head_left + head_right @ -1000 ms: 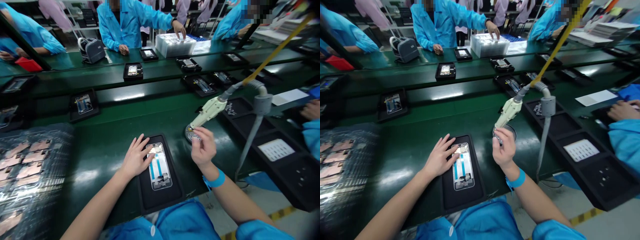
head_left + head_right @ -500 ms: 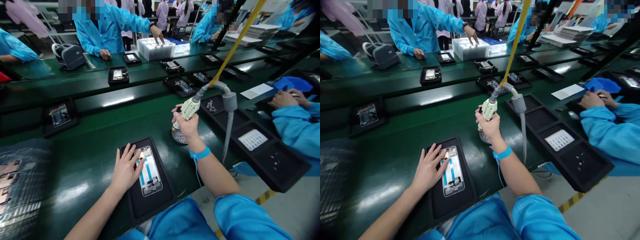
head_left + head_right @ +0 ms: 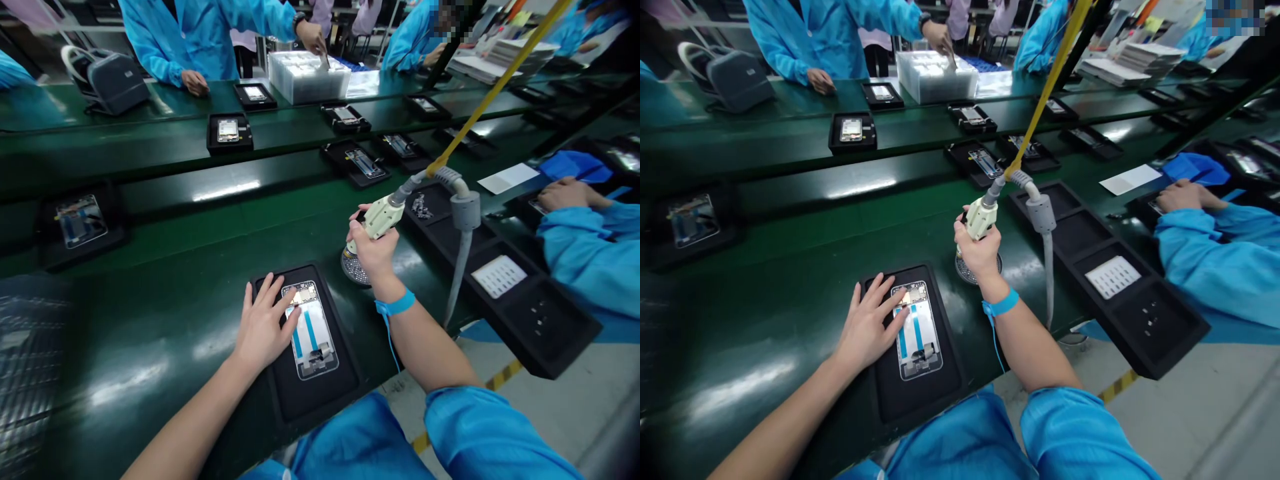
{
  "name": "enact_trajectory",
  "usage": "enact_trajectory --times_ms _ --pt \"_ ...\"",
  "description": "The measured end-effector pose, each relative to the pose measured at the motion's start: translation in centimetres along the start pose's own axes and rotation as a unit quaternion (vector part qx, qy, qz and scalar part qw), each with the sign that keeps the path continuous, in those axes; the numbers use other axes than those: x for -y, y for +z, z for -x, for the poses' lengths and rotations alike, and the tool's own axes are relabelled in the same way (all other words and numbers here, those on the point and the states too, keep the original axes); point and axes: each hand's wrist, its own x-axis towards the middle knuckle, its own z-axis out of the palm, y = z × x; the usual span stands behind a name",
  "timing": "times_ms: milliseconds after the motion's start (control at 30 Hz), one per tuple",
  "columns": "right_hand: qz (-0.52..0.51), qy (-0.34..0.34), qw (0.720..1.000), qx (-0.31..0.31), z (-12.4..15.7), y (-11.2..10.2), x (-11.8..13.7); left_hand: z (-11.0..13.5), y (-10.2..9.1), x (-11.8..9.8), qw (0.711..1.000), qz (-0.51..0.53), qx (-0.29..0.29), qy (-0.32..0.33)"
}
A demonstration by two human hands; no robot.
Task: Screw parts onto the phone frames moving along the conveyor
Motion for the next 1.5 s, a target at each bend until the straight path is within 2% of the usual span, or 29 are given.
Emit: enact_trajectory --times_ms 500,600,700,767,867,1000,1100,1267,1500 --pt "0.008 0.003 1.0 -0.008 0.0 0.1 -0.1 0.1 0.2 0.0 1.0 0.009 -0.002 0.005" --pt "-0.008 -0.002 0.999 -0.033 -0.2 0.1 1.0 0.0 0.4 -0.5 1.0 0.025 -0.007 -0.001" --pt "-0.049 -0.016 0.997 -0.056 0.1 0.7 3.3 0.2 0.5 -1.1 0.999 0.052 -0.001 0.006" --pt "-0.083 -0.02 0.996 -0.039 1.0 1.5 5.1 0.5 0.4 -1.3 0.997 0.071 0.005 0.019" --pt "-0.12 -0.005 0.992 0.03 3.3 3.4 6.9 0.9 0.3 -1.4 0.995 0.093 0.014 0.028" --pt "-0.128 0.035 0.982 0.132 6.5 5.4 7.1 1.1 0.3 -1.3 0.994 0.107 0.019 0.016" --pt "-0.12 0.052 0.974 0.184 7.9 5.9 6.6 1.1 0.4 -1.4 0.993 0.114 0.02 0.01" --pt "-0.124 0.061 0.968 0.211 8.4 5.8 6.4 0.9 0.3 -1.5 0.993 0.119 0.023 0.009" --pt "-0.065 0.068 0.972 0.214 8.7 5.6 6.3 0.8 0.2 -1.5 0.993 0.113 0.033 0.012"
